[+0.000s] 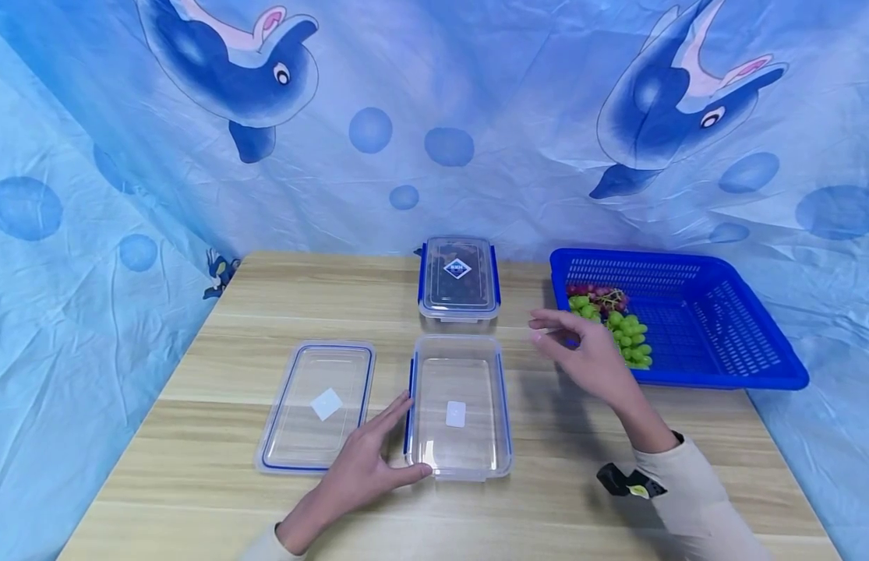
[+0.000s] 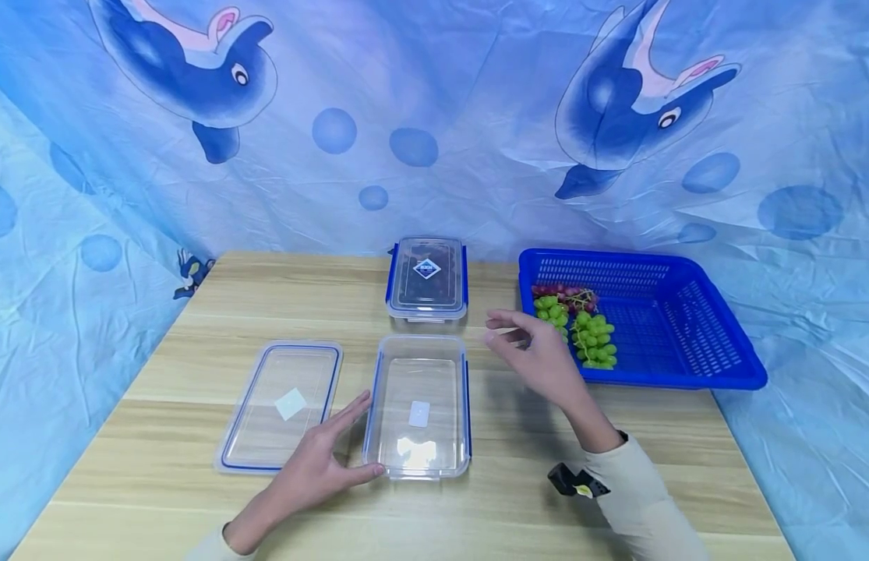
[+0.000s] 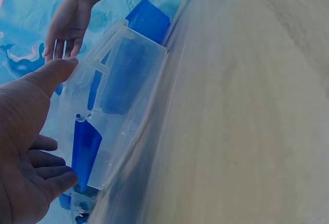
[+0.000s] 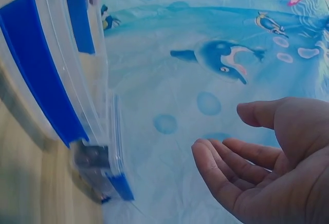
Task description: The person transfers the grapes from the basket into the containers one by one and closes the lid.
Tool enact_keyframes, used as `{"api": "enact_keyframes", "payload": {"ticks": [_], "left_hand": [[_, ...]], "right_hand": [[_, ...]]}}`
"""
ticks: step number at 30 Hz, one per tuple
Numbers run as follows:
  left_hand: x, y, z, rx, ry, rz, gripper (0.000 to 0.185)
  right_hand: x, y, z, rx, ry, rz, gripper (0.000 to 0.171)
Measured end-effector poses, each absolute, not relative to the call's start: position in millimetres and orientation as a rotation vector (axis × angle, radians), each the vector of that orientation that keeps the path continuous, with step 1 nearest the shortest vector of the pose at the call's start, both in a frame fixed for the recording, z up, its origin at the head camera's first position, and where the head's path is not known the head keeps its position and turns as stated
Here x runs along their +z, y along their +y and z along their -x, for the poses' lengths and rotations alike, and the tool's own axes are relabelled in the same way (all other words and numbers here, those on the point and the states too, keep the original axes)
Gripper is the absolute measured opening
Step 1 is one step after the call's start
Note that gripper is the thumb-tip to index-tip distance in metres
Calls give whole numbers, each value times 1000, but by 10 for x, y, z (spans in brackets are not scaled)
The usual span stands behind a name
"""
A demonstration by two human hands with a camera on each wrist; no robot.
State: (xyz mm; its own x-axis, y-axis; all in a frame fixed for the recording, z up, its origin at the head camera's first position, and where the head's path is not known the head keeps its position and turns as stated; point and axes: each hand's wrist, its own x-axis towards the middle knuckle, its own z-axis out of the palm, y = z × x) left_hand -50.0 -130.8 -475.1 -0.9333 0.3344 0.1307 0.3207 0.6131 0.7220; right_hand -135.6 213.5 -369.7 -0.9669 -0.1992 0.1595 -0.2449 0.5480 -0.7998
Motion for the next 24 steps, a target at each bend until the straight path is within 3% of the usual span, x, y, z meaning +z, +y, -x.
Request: {"api": "enact_keyframes", "payload": {"ticks": [16, 24], "left_hand": [[-4780, -1310, 510, 1270, 2802, -639, 104], [-4795, -1312, 513, 1277, 2778, -619, 103]], "right_hand": [[-3376, 2834, 1449, 1113, -2707, -361, 44], [-3504, 3328, 1643, 979, -2802, -307, 49]]}}
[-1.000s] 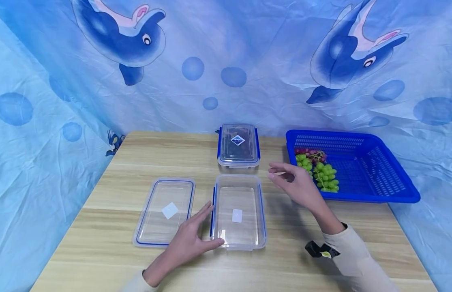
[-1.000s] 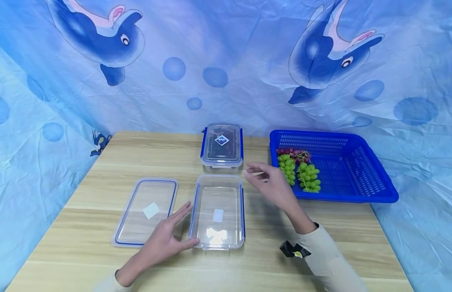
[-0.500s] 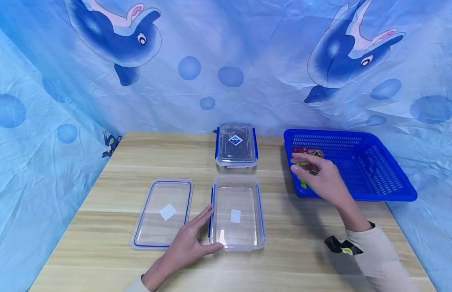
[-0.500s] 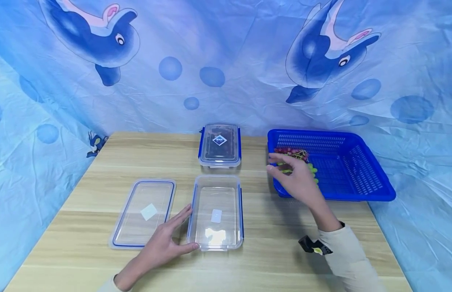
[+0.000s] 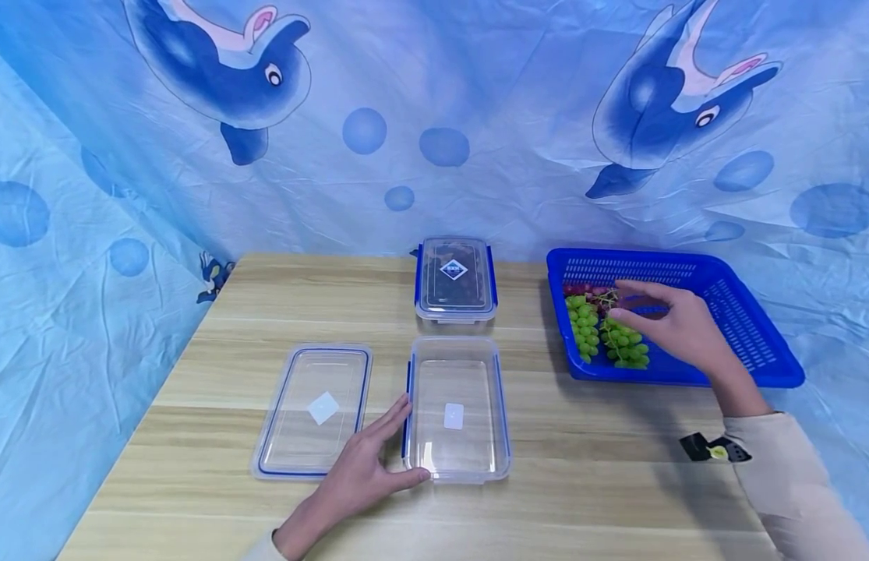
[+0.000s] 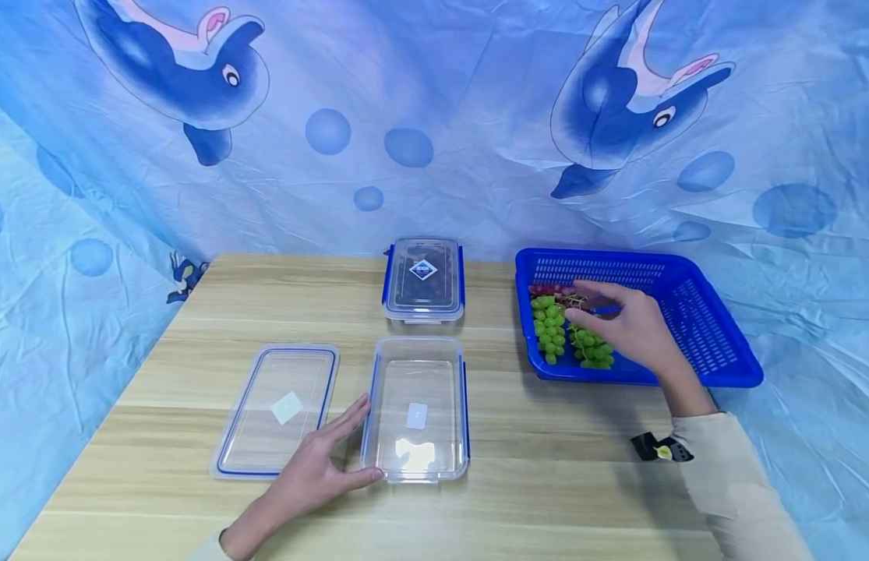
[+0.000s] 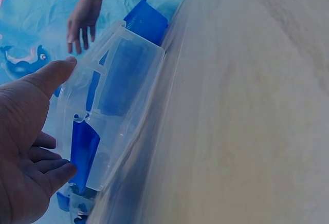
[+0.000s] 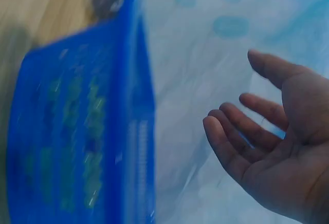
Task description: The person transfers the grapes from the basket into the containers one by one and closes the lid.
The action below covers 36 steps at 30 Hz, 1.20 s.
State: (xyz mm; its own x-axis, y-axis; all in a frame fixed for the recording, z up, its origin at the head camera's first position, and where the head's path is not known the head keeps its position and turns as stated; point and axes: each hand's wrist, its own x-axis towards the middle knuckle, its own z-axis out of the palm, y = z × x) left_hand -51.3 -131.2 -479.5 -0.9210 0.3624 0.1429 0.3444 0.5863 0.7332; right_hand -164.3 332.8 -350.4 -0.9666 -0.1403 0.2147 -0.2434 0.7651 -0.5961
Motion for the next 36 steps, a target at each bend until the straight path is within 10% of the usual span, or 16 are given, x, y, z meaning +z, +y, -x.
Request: {"api": "enact_keyframes", "payload": {"ticks": [36], "left_hand": [[-4772, -1313, 517, 1295, 2747, -592, 104]], "right_hand": [[-4284, 4082, 2088, 866, -3293, -384, 72]]}}
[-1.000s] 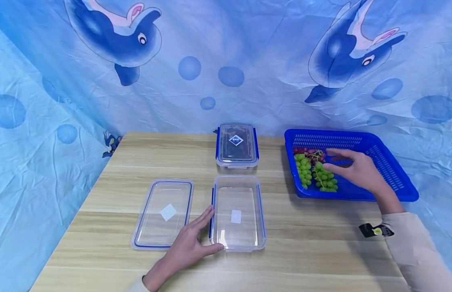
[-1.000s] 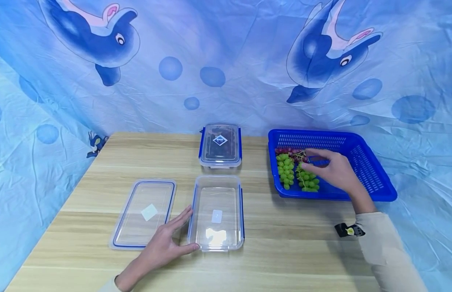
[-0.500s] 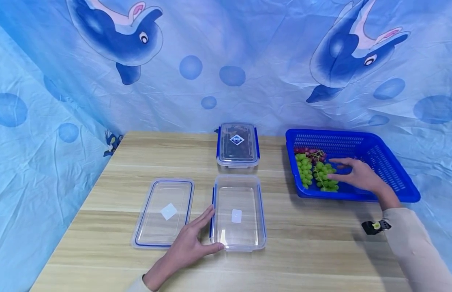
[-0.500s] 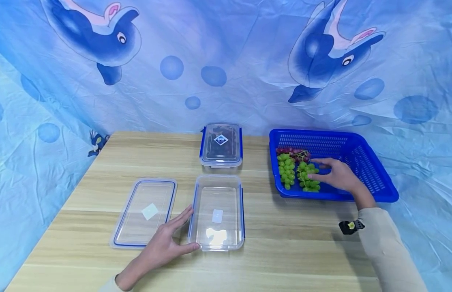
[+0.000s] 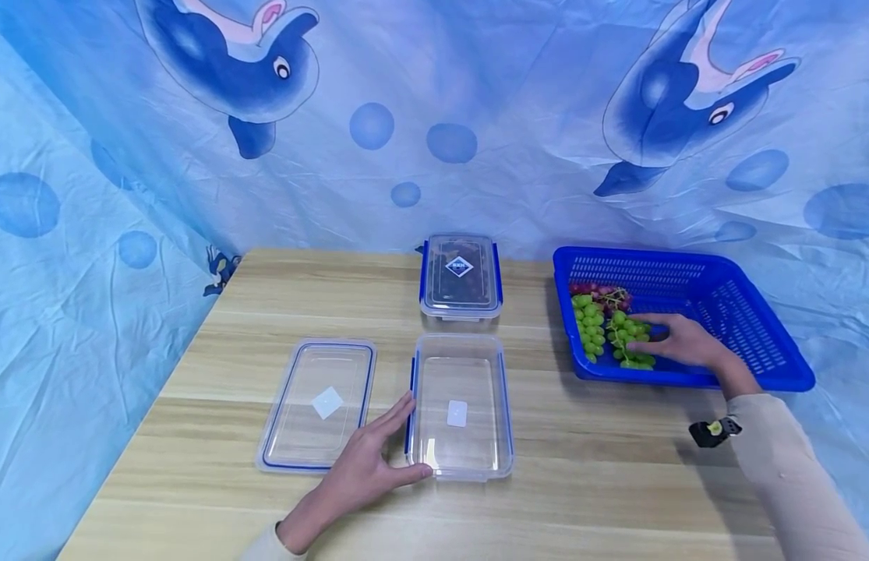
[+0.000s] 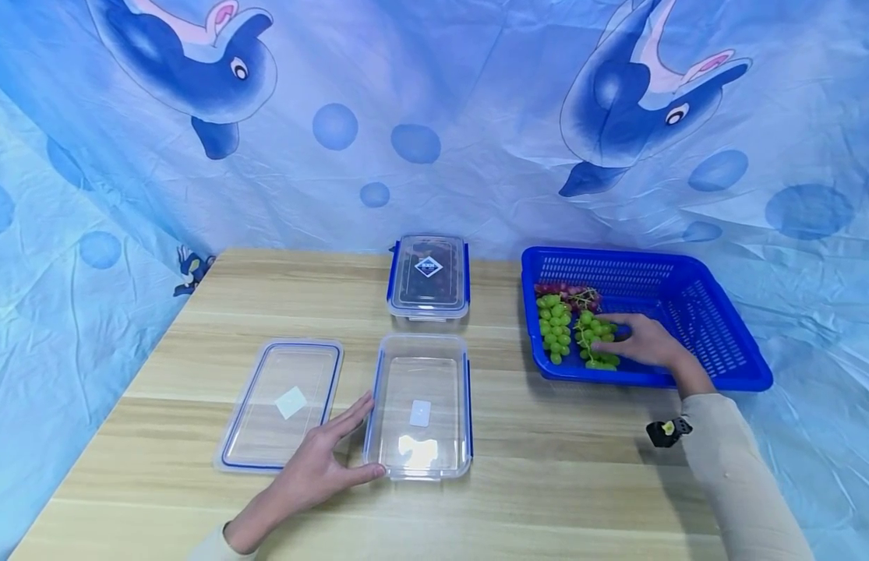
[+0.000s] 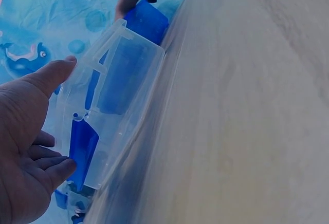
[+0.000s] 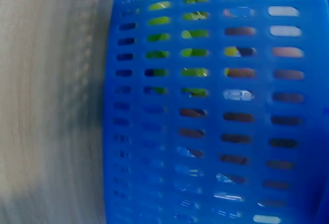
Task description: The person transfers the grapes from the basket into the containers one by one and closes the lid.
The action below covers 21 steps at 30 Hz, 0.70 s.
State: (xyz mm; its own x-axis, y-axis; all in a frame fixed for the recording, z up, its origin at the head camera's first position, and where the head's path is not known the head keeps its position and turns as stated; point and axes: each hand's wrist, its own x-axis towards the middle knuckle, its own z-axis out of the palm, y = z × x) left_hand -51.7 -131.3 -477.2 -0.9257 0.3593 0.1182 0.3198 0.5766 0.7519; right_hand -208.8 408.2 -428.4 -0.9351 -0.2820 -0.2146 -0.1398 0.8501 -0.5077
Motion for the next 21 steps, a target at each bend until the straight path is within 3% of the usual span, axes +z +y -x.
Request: {"api": "enact_keyframes", "payload": {"ticks": [21], "left_hand": [[-4772, -1315, 519, 1328, 2721, -583, 103]], "right_hand": [[-4238, 4069, 2071, -656, 2854, 249, 66]]}}
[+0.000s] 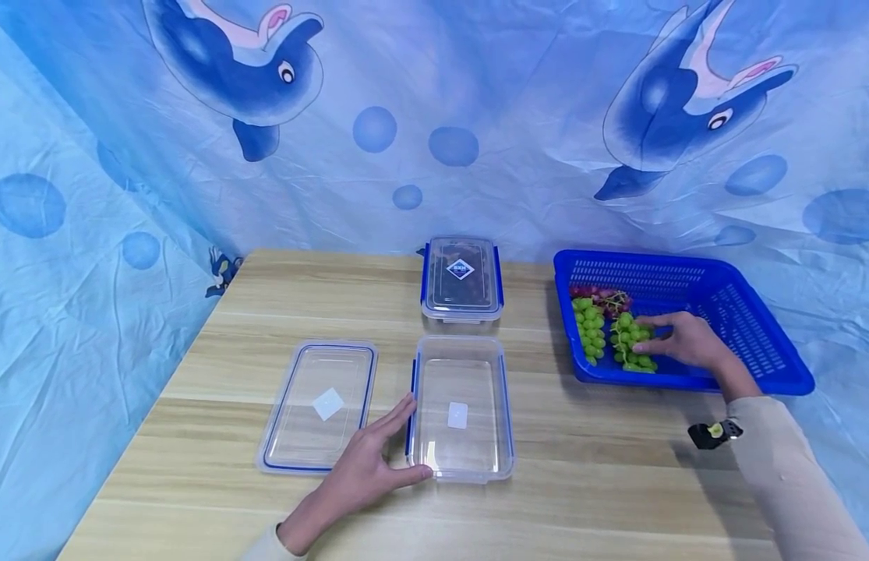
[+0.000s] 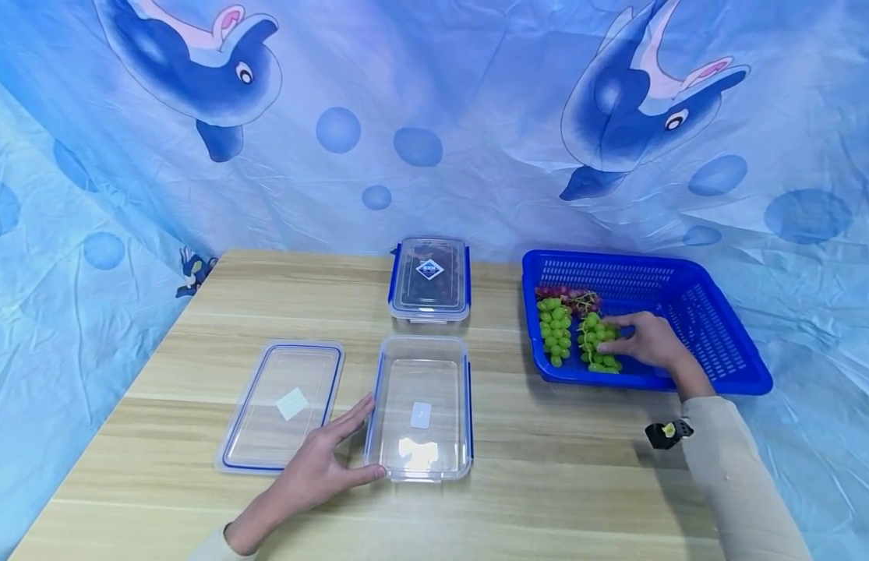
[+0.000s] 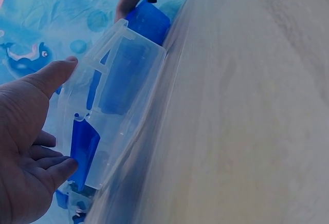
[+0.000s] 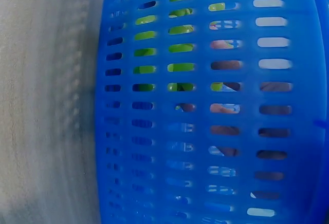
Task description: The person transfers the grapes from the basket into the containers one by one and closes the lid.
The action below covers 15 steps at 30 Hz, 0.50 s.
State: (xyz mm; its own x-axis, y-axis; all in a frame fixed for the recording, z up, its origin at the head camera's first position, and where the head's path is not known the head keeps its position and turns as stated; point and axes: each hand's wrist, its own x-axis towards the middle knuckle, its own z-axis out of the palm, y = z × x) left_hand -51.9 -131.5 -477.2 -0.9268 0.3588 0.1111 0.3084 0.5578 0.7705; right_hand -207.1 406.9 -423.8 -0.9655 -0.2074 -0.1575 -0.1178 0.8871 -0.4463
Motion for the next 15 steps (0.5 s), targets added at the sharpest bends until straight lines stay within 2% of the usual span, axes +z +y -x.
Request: {"api": "enact_keyframes", "payload": {"ticks": [15], "left_hand": [[-4782, -1323, 521, 1338, 2714, -593, 101]], "right_hand": [[-4256, 4161, 2044, -784, 2918, 339, 47]]}}
